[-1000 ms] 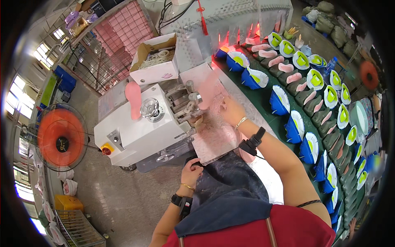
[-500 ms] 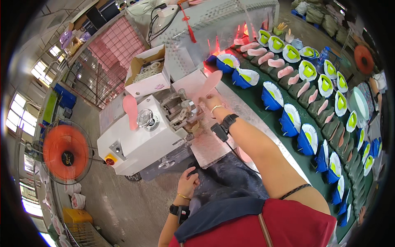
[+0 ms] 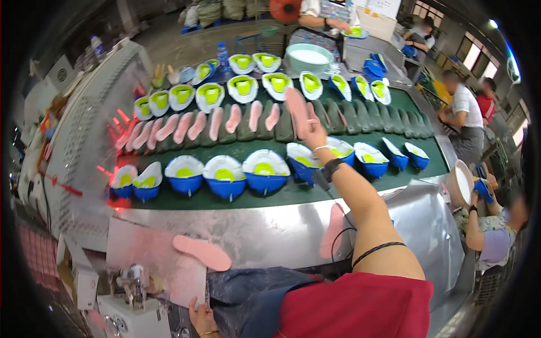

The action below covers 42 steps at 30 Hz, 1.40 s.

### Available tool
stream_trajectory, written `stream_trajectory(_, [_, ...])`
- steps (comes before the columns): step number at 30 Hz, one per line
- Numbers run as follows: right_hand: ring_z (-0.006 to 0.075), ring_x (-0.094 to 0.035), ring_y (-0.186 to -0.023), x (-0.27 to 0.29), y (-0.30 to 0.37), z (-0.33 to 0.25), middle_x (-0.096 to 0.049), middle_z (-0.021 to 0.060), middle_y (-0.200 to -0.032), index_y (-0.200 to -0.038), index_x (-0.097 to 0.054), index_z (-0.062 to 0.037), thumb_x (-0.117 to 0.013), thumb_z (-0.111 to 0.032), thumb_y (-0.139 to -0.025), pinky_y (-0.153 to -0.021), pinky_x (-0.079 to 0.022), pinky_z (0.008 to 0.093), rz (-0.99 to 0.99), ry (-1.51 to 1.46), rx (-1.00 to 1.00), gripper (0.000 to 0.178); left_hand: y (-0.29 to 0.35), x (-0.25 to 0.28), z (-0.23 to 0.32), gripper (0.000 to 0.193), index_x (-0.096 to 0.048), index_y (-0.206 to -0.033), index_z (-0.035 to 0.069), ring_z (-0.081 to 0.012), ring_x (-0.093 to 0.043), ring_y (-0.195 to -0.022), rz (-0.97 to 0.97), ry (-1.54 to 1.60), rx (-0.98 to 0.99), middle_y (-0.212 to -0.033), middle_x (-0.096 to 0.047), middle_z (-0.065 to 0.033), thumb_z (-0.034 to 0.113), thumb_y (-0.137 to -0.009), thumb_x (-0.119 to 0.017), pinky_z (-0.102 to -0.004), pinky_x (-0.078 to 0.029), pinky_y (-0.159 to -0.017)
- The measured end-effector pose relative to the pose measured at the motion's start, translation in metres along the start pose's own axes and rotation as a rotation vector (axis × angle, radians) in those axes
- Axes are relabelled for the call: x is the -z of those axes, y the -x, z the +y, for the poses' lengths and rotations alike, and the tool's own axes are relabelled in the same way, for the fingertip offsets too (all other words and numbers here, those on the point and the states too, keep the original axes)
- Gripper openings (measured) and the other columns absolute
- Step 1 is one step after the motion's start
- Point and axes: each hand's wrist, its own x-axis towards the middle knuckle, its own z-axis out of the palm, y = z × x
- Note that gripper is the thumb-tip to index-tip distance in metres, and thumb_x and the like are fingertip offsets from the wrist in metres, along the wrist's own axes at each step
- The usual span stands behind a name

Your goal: Assembling shoe components by placing insoles into shoe lasts on a conveyor belt and transporting stacks of insoles within a factory.

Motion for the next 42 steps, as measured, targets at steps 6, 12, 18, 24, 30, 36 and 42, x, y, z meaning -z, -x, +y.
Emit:
stream_trajectory(6, [0.0390,-0.063,-0.094,0.148,-0.046,0.137,-0.066,0.0220,-0.096,-0.105,-0.063,-0.0096,-0.055,-0.012,-0.081,-0.081,-0.050,0.0449,-0.084,0.430,-0.526,0.026,0.025,-0.040,0.031,0.020,-0.062,-0.096,0.004,-0.0328,-0.058,-0.097,-0.161,-1.001,-0.373,-0.127,-0.053,-0.0206,0.006,-0.076,-0.060,-0.0390,-0.049,-0.082])
stream_trajectory(12, [0.0372,-0.062,-0.098,0.157,-0.054,0.190,-0.066,0.0211,-0.099,-0.105,-0.064,-0.0074,-0.056,-0.008,-0.077,-0.085,-0.048,0.0421,-0.137,0.437,-0.566,0.029,0.031,-0.049,0.020,0.024,-0.059,-0.108,-0.004,-0.0252,-0.057,-0.092,-0.140,-0.817,-0.303,-0.123,-0.053,-0.0166,0.007,-0.087,-0.056,-0.0297,-0.049,-0.077])
stream_trajectory(18, [0.0350,-0.061,-0.093,0.077,-0.051,0.151,-0.064,0.0203,-0.098,-0.098,-0.065,-0.0037,-0.056,-0.009,-0.077,-0.081,-0.049,0.0410,0.017,0.240,-0.224,0.024,0.047,-0.081,0.026,0.026,-0.059,-0.112,0.001,-0.0249,-0.054,-0.104,-0.032,-0.850,-0.328,-0.125,-0.052,-0.0162,0.016,-0.090,-0.055,-0.0329,-0.048,-0.084])
stream_trajectory(24, [0.0354,-0.060,-0.092,0.008,-0.017,0.069,-0.063,0.0137,-0.097,-0.102,-0.062,-0.0113,-0.058,-0.016,-0.080,-0.079,-0.049,0.0428,-0.242,0.127,-0.194,0.023,0.036,-0.096,0.018,0.038,-0.051,-0.121,0.003,-0.0112,-0.058,-0.073,0.157,-0.198,-0.002,-0.087,-0.059,-0.0038,0.001,-0.085,-0.061,-0.0198,-0.046,-0.062])
stream_trajectory(30, [0.0352,-0.059,-0.096,-0.022,-0.014,0.043,-0.058,0.0138,-0.110,-0.104,-0.060,-0.0081,-0.056,-0.012,-0.079,-0.082,-0.048,0.0406,-0.402,0.014,-0.182,0.026,0.049,-0.087,0.011,0.032,-0.052,-0.119,0.005,-0.0100,-0.056,-0.074,0.142,-0.200,0.009,-0.087,-0.057,-0.0012,0.005,-0.088,-0.060,-0.0206,-0.046,-0.063])
stream_trajectory(36, [0.0328,-0.057,-0.091,-0.036,-0.022,-0.010,-0.055,0.0141,-0.103,-0.105,-0.057,-0.0095,-0.055,-0.006,-0.075,-0.077,-0.048,0.0433,-0.303,-0.061,0.161,0.029,0.056,-0.088,-0.001,0.022,-0.057,-0.110,0.000,-0.0076,-0.052,-0.070,0.057,-0.046,-0.036,-0.077,-0.053,0.0004,0.013,-0.092,-0.057,-0.0193,-0.043,-0.061])
stream_trajectory(42, [0.0231,-0.063,-0.076,-0.012,0.085,-0.190,-0.063,0.0108,-0.084,-0.108,-0.059,-0.0021,-0.056,-0.010,-0.087,-0.067,-0.050,0.0305,-1.107,-0.614,-0.023,0.024,0.058,-0.106,0.005,0.030,-0.058,-0.118,0.002,-0.0120,-0.060,-0.084,0.069,-0.167,0.007,-0.095,-0.063,-0.0050,0.017,-0.093,-0.056,-0.0232,-0.049,-0.072])
